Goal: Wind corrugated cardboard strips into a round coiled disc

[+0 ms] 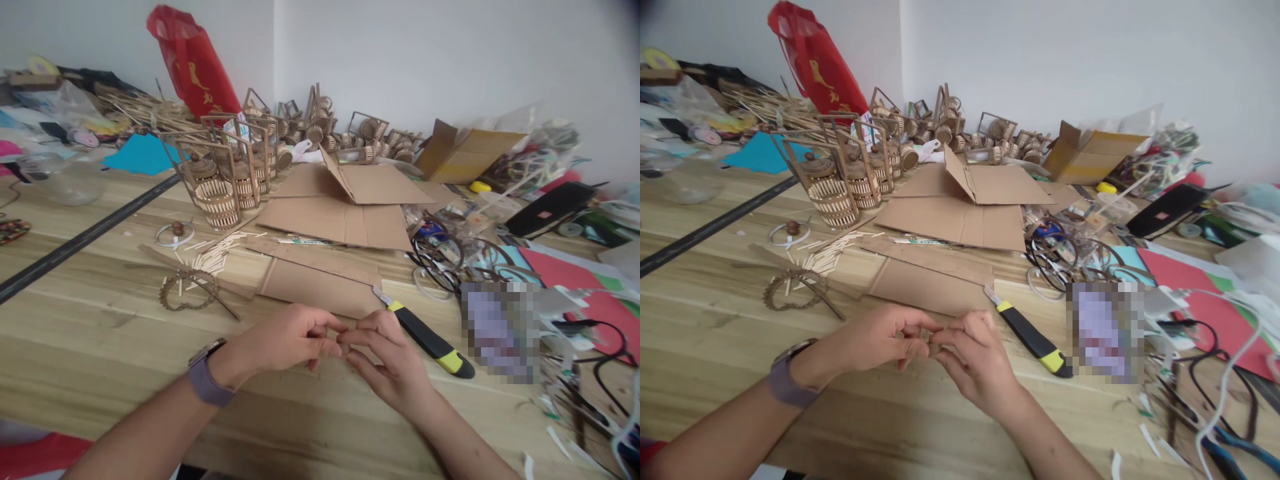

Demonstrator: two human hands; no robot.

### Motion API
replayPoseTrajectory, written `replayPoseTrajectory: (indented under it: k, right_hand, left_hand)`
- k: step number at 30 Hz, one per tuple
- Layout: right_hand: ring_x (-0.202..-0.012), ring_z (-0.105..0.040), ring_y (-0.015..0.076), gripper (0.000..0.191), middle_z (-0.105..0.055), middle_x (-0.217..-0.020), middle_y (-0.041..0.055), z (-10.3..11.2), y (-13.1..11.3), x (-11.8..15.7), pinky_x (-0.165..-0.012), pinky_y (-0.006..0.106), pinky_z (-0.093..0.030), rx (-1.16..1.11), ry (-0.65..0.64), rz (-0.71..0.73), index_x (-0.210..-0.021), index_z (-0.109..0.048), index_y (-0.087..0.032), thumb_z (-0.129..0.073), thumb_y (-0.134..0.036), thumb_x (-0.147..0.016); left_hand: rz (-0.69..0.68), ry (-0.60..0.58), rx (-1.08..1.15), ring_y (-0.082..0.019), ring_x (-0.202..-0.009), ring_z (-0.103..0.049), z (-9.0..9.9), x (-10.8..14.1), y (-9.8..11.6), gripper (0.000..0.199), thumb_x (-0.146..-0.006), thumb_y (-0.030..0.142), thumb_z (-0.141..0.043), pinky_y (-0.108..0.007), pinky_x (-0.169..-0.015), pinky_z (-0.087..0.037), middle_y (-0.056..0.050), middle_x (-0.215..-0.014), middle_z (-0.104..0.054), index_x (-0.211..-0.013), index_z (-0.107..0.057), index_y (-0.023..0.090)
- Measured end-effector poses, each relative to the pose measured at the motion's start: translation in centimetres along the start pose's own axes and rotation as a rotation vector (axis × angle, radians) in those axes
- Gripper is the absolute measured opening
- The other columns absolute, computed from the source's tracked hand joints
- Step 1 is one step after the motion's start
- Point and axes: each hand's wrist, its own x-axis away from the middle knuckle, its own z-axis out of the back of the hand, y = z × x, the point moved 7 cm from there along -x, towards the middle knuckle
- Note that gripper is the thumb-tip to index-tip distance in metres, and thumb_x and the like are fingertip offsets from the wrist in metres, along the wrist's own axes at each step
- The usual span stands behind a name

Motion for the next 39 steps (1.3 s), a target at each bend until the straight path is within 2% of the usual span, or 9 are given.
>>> replayPoseTrajectory:
  k: [3, 8, 11, 15, 20, 25, 30, 34, 39]
  right_hand:
    - [-0.069, -0.058, 0.0157, 0.006, -0.061, -0.074, 0.0017, 0.0, 0.1, 0.0, -0.063, 0.029, -0.047, -0.102, 0.006, -0.058, -0.090, -0.069, -0.022, -0.063, -0.020, -0.090]
    - [-0.065, -0.057, 0.0153, 0.005, -0.059, -0.071, 0.0009, -0.3, 0.5, 0.2, -0.056, 0.026, -0.048, -0.264, 0.026, -0.171, -0.086, -0.071, -0.023, -0.068, -0.026, -0.087]
    - [-0.065, -0.057, 0.0143, 0.003, -0.057, -0.071, 0.0000, -0.4, 0.7, 0.2, -0.056, 0.024, -0.049, -0.298, 0.038, -0.176, -0.086, -0.071, -0.024, -0.069, -0.026, -0.086]
    - [-0.071, -0.059, 0.0158, 0.007, -0.059, -0.078, 0.0020, -0.6, 0.7, 0.3, -0.060, 0.026, -0.050, -0.170, 0.001, -0.129, -0.093, -0.070, -0.023, -0.068, -0.021, -0.086]
    - [-0.073, -0.059, 0.0170, 0.007, -0.061, -0.079, 0.0030, -0.5, 0.7, 0.3, -0.063, 0.029, -0.049, -0.058, -0.011, -0.106, -0.092, -0.070, -0.023, -0.067, -0.020, -0.086]
    - [-0.068, -0.060, 0.0153, 0.001, -0.061, -0.073, 0.0009, 0.2, 0.6, -0.2, -0.059, 0.026, -0.050, -0.207, 0.019, -0.153, -0.086, -0.070, -0.023, -0.069, -0.024, -0.086]
    - [-0.063, -0.058, 0.0147, 0.007, -0.059, -0.067, 0.0005, 0.4, 0.7, -0.1, -0.055, 0.025, -0.050, -0.336, 0.075, -0.208, -0.081, -0.071, -0.023, -0.073, -0.029, -0.083]
    - [-0.061, -0.056, 0.0144, 0.011, -0.058, -0.065, 0.0000, 0.1, 0.8, 0.1, -0.053, 0.025, -0.050, -0.381, 0.093, -0.232, -0.081, -0.072, -0.023, -0.073, -0.034, -0.083]
    - [-0.063, -0.057, 0.0147, 0.011, -0.058, -0.069, 0.0000, 0.1, 1.0, 0.0, -0.055, 0.026, -0.050, -0.360, 0.081, -0.232, -0.083, -0.072, -0.024, -0.073, -0.035, -0.082]
  left_hand:
    - [-0.040, -0.066, 0.082, -0.010, -0.053, -0.050, -0.5, -0.2, 0.0, 0.033, -0.087, 0.042, -0.062, -0.020, -0.052, -0.033, 0.004, -0.060, -0.056, -0.103, -0.071, 0.014]
    - [-0.126, -0.113, 0.119, -0.009, -0.053, -0.048, -1.0, -0.1, 0.1, 0.047, -0.086, 0.059, -0.059, -0.019, -0.049, -0.031, 0.004, -0.060, -0.054, -0.093, -0.067, 0.014]
    - [-0.165, -0.067, 0.071, -0.009, -0.053, -0.047, -0.8, 0.1, 0.3, 0.051, -0.087, 0.064, -0.054, -0.019, -0.051, -0.034, 0.004, -0.060, -0.053, -0.088, -0.065, 0.014]
    - [-0.174, 0.017, -0.027, -0.009, -0.050, -0.047, -0.8, -0.1, 0.2, 0.050, -0.090, 0.061, -0.050, -0.020, -0.049, -0.033, 0.004, -0.056, -0.053, -0.082, -0.064, 0.014]
    - [-0.083, 0.115, -0.056, -0.010, -0.048, -0.048, -0.5, -0.4, -0.5, 0.046, -0.088, 0.057, -0.056, -0.021, -0.047, -0.031, 0.005, -0.053, -0.052, -0.079, -0.064, 0.013]
    - [-0.079, -0.062, 0.223, -0.009, -0.052, -0.048, -1.2, -0.5, -0.3, 0.051, -0.079, 0.063, -0.066, -0.020, -0.050, -0.031, 0.004, -0.061, -0.056, -0.092, -0.067, 0.014]
    - [-0.136, -0.178, 0.414, -0.008, -0.056, -0.051, -1.8, -0.5, 0.7, 0.058, -0.069, 0.070, -0.070, -0.022, -0.054, -0.035, 0.002, -0.073, -0.058, -0.084, -0.064, 0.015]
    - [-0.172, -0.197, 0.398, -0.009, -0.056, -0.050, -1.9, -0.5, 0.9, 0.058, -0.071, 0.071, -0.066, -0.023, -0.055, -0.037, 0.002, -0.070, -0.056, -0.083, -0.063, 0.015]
    - [-0.190, -0.127, 0.316, -0.009, -0.055, -0.051, -1.6, -0.5, 0.3, 0.058, -0.076, 0.071, -0.062, -0.021, -0.051, -0.035, 0.002, -0.069, -0.057, -0.088, -0.063, 0.014]
